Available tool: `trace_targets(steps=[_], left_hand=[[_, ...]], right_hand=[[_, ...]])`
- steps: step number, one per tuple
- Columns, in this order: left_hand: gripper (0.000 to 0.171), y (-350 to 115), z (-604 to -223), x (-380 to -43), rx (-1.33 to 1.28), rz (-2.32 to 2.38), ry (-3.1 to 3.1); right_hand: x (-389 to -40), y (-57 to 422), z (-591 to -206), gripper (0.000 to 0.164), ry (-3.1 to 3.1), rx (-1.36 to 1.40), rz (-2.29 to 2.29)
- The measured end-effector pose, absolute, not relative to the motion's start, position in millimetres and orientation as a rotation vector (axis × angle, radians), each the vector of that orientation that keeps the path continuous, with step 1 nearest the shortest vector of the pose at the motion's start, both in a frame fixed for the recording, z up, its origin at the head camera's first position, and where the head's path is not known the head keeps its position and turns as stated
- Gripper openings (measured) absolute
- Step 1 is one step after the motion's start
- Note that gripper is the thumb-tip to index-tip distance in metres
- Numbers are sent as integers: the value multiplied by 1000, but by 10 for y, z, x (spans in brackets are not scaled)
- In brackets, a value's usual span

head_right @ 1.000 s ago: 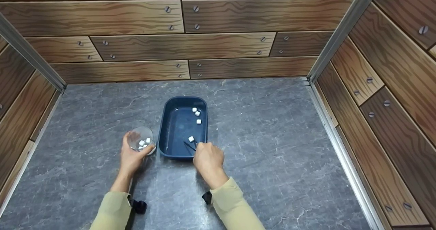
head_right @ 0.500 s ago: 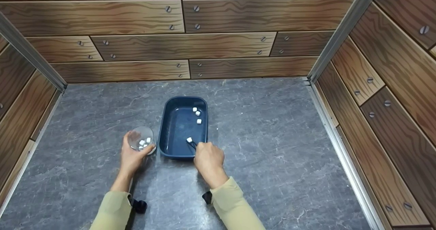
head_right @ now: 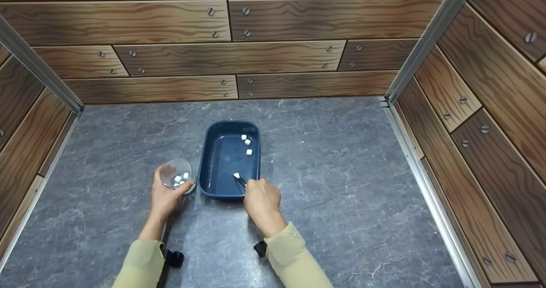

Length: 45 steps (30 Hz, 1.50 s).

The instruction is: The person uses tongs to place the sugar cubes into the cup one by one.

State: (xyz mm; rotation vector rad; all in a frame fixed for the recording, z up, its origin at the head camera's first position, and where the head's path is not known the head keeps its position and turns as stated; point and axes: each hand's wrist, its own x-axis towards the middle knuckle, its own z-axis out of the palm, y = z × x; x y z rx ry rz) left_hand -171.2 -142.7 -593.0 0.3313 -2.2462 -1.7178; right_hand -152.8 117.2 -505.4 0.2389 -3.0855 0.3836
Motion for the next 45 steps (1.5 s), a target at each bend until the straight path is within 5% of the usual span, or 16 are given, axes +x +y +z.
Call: trace_targets(steps=[45], left_hand=[[101, -1427, -5934, -1716, 361, -1703, -2268]], right_hand=[[-1413, 908, -4781, 11, -2751, 545, 897]])
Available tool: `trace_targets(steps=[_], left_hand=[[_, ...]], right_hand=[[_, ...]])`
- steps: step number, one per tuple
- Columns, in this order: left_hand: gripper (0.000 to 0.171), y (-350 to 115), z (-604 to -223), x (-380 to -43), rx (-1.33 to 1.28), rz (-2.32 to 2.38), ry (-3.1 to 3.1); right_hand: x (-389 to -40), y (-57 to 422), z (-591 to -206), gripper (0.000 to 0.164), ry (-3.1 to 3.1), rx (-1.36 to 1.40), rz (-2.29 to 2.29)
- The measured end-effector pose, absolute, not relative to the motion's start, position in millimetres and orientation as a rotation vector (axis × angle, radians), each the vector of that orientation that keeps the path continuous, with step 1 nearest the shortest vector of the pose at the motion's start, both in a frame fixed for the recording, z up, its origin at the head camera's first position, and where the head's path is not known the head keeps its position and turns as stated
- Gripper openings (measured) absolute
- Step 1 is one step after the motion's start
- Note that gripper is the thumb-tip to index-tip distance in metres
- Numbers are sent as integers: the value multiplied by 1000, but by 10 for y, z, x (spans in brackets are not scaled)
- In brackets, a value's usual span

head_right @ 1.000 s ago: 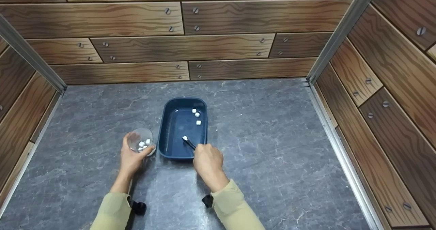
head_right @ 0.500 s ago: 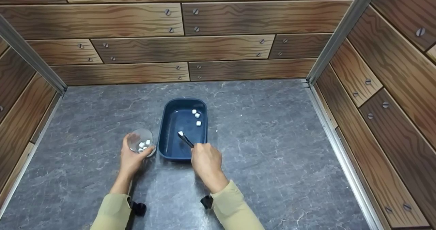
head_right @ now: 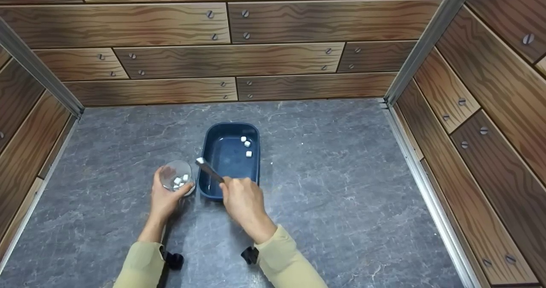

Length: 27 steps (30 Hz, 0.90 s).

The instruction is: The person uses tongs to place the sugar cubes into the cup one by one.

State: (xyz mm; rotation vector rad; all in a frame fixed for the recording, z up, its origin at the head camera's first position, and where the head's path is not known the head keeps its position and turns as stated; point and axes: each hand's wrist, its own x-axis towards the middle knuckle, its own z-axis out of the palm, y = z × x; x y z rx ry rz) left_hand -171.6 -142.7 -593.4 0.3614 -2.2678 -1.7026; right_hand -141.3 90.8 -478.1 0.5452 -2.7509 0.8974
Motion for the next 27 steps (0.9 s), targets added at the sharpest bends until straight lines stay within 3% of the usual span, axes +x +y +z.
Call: trace_targets(steps=[12, 27], left_hand=[[102, -1425, -5939, -1729, 340, -1742, -2237], [104, -1501, -5917, -1692, 282, -1715, -2384]], right_hand=[[-1414, 644, -4771, 15, -2781, 714, 935], [-1458, 812, -4835, 19, -2816, 582, 1026]])
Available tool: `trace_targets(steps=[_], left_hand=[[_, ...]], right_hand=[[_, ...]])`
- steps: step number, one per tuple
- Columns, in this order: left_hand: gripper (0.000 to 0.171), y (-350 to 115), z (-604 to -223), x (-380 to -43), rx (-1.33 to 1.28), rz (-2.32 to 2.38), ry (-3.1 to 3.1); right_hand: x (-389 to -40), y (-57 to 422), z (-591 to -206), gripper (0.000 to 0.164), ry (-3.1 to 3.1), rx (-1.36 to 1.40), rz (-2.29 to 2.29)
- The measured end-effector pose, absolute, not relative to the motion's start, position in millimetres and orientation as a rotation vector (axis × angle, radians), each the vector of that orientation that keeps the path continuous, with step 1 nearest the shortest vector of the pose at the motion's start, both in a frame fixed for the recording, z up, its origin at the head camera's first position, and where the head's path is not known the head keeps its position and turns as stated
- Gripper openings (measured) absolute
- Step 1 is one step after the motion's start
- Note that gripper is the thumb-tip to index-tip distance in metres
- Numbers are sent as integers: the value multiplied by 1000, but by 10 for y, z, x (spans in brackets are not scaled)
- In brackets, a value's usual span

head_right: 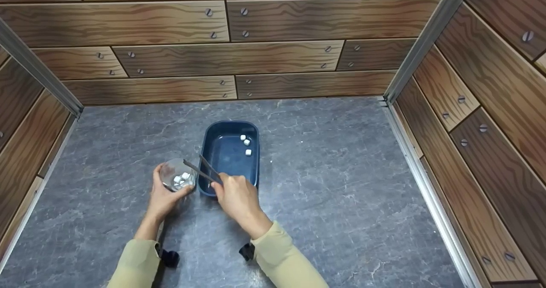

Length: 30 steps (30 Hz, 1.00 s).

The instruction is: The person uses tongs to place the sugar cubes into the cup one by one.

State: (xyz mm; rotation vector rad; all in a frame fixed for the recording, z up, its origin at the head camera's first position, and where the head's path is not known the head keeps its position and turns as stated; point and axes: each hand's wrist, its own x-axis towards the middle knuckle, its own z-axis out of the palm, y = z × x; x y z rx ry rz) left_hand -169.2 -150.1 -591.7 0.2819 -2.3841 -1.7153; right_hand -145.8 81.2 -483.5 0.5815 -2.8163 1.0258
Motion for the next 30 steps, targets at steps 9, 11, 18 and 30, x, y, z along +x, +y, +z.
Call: trace_targets(steps=[9, 11, 18, 30], left_hand=[[97, -1581, -5918, -1720, 197, -1734, -2354], [95, -1608, -5906, -1733, 190, -1729, -2366], [98, -1667, -5864, -1774, 153, -1727, -2400], [107, -1701, -5878, -1849, 28, -1832, -2306]], right_hand=[[-1507, 911, -4865, 16, -2836, 519, 1024], [-1515, 930, -4871, 14, -2847, 500, 1026], [-1545, 977, -4901, 17, -2868, 438, 979], [-1610, 1051, -4968, 24, -2918, 328, 1005]])
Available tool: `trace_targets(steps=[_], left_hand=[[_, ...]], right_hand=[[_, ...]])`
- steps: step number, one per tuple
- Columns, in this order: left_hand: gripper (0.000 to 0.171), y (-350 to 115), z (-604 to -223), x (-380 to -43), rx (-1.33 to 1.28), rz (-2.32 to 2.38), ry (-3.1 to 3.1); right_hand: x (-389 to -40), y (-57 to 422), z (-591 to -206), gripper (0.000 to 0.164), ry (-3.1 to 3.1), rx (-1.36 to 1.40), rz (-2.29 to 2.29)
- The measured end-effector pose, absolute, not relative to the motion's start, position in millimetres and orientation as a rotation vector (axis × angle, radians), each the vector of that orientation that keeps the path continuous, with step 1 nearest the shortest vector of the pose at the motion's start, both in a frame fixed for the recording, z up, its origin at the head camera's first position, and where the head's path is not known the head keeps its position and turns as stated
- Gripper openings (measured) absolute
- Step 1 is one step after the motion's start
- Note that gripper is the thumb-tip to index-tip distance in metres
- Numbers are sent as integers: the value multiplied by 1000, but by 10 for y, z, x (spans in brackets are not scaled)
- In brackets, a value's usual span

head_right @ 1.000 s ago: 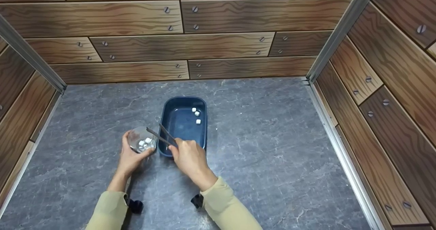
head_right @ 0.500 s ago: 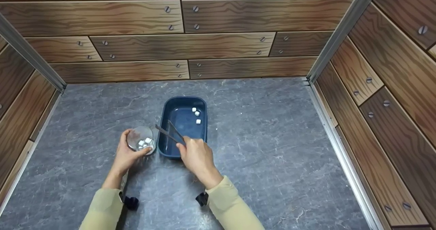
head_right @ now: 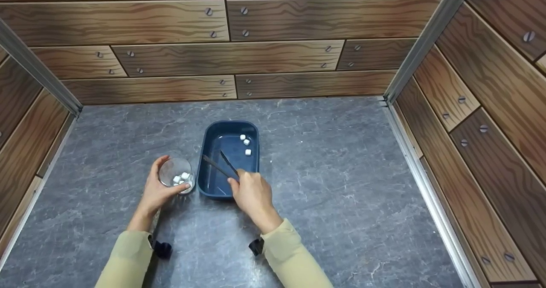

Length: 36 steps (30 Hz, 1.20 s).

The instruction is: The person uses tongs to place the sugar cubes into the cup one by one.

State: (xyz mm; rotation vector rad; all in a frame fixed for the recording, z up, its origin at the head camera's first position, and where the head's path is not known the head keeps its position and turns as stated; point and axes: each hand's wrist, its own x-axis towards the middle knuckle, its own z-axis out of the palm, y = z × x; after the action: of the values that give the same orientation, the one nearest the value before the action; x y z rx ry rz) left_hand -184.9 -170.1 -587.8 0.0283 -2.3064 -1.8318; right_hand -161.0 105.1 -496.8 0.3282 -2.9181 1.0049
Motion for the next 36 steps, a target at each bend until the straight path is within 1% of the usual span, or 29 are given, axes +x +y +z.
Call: trace_targets(steps=[7, 12, 24, 31, 36], left_hand=[[101, -1710, -5876, -1869, 25, -1824, -2343], [94, -1718, -5880, -1880, 63, -1791, -2400], [91, -1714, -5891, -1888, 49, -1808, -2401], [91, -1717, -5897, -1887, 36, -1828, -2389], [91, -1722, -5911, -1893, 44, -1835, -2393]], right_hand=[[-1644, 1075, -5016, 22, -2948, 295, 967], [-1661, 1085, -5027, 27, -2971, 262, 951], [-1714, 1090, -5044, 28, -2992, 212, 810], [-1767, 1077, -5054, 34, -3040, 132, 724], [-1809, 1085, -5068, 33, -3062, 118, 669]])
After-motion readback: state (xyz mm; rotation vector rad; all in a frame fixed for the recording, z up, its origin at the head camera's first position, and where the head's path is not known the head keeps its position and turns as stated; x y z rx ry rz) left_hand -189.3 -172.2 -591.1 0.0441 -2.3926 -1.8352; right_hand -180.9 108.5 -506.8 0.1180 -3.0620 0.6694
